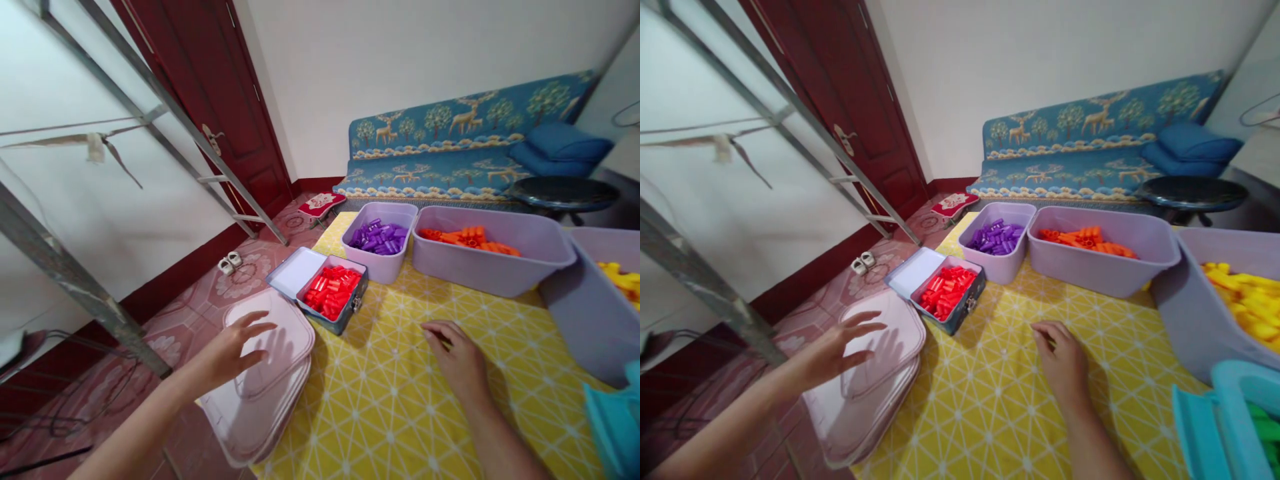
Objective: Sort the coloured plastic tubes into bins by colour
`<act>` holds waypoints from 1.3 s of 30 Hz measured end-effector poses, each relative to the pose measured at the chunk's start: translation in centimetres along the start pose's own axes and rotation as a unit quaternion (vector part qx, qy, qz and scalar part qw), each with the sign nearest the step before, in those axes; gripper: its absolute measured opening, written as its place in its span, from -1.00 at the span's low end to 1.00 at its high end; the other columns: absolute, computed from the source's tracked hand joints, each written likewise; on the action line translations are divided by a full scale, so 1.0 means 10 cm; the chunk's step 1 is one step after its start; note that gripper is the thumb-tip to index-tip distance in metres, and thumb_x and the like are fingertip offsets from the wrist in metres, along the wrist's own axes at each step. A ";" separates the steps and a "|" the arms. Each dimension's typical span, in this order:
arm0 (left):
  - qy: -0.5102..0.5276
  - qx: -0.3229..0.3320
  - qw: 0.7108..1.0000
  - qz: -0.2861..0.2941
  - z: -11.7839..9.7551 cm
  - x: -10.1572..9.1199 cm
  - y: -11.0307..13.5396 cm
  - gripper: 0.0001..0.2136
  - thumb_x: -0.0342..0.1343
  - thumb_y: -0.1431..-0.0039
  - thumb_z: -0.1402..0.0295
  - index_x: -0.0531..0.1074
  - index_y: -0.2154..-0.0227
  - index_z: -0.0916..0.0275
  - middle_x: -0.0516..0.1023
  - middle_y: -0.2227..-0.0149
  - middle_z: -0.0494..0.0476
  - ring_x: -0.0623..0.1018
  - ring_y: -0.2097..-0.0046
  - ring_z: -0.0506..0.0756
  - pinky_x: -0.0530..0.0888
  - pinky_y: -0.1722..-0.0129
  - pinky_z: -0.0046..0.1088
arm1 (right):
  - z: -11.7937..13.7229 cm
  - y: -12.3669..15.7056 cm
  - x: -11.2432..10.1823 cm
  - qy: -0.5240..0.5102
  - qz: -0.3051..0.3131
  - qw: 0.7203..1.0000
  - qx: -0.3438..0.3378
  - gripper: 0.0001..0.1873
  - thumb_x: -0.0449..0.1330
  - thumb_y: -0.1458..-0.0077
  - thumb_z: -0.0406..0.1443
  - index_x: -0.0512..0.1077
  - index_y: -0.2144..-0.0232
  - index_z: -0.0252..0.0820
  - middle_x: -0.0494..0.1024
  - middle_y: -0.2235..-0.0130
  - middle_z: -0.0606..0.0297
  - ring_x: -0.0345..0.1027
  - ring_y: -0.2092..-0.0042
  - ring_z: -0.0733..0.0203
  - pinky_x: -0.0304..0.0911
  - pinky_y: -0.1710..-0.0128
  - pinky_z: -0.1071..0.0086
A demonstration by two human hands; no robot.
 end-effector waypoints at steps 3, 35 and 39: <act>-0.020 -0.082 0.993 -0.087 0.41 -0.05 0.22 -0.64 0.05 -0.15 0.19 0.44 0.01 0.16 0.37 -0.12 0.32 0.47 -0.06 0.28 0.45 0.00 -0.16 | 0.00 0.00 -0.01 0.008 0.001 1.000 -0.002 -0.75 0.05 -0.09 -0.15 0.46 0.32 -0.10 0.53 0.22 0.25 0.41 0.16 0.15 0.30 0.13 0.29; 0.608 -0.242 0.673 -0.346 0.76 0.01 -0.95 -0.48 0.14 0.33 0.50 0.44 0.14 0.28 0.47 0.46 -0.03 0.42 0.49 -0.06 0.39 0.49 -0.57 | 0.19 0.03 0.02 -0.015 -0.010 1.000 -0.014 -0.78 0.04 -0.14 -0.19 0.45 0.30 -0.11 0.53 0.22 0.20 0.42 0.17 0.14 0.34 0.15 0.25; 0.617 -0.279 0.662 -0.323 0.71 0.16 -0.82 -0.50 0.15 0.36 0.50 0.45 0.18 0.32 0.45 0.50 -0.03 0.41 0.51 -0.06 0.38 0.51 -0.57 | 0.81 0.00 0.19 -0.010 -0.012 0.994 -0.112 -0.67 0.04 -0.18 -0.19 0.36 0.03 -0.14 0.44 -0.01 0.12 0.29 -0.08 0.08 0.20 -0.09 0.13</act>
Point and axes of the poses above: each hand's wrist, its own y-axis away from the middle knuckle, its own x-axis out of the palm, z = x × y, the point moved 9 cm from there along -y, towards the middle knuckle
